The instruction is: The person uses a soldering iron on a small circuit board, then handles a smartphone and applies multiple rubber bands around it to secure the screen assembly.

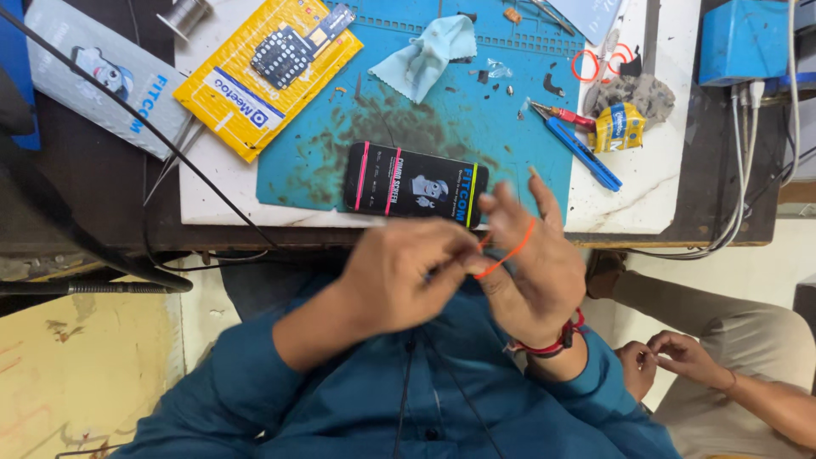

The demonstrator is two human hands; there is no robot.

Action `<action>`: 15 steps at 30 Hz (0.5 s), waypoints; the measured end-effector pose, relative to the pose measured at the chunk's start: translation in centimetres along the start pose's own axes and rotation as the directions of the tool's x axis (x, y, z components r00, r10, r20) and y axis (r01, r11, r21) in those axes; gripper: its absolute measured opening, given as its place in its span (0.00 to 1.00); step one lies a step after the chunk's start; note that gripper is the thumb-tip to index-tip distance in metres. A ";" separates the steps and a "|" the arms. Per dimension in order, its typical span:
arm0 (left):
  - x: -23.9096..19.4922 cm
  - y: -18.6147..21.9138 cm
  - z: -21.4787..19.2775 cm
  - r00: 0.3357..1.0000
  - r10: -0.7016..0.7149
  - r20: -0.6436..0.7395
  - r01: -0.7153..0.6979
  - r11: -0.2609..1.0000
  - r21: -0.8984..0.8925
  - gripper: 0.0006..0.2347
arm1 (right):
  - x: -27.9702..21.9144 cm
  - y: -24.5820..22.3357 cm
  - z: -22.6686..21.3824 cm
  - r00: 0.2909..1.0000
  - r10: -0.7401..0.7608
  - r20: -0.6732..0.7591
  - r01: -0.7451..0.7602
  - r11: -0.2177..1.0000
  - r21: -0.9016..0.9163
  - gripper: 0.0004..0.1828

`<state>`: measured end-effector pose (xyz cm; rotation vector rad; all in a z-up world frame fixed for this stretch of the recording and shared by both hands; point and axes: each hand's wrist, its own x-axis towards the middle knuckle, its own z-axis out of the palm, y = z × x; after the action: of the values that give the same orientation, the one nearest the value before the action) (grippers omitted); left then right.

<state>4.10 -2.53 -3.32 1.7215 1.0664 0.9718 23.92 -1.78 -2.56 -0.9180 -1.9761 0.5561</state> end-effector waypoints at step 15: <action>3.1 -4.3 -6.2 0.969 0.189 0.160 -0.245 0.824 0.511 0.39 | -1.4 4.7 0.4 0.855 0.513 -0.075 -0.423 0.775 0.470 0.43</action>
<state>-1.58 3.07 -4.83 2.3642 1.1573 0.7507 25.87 0.06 -6.62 -1.1284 -1.3415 1.1014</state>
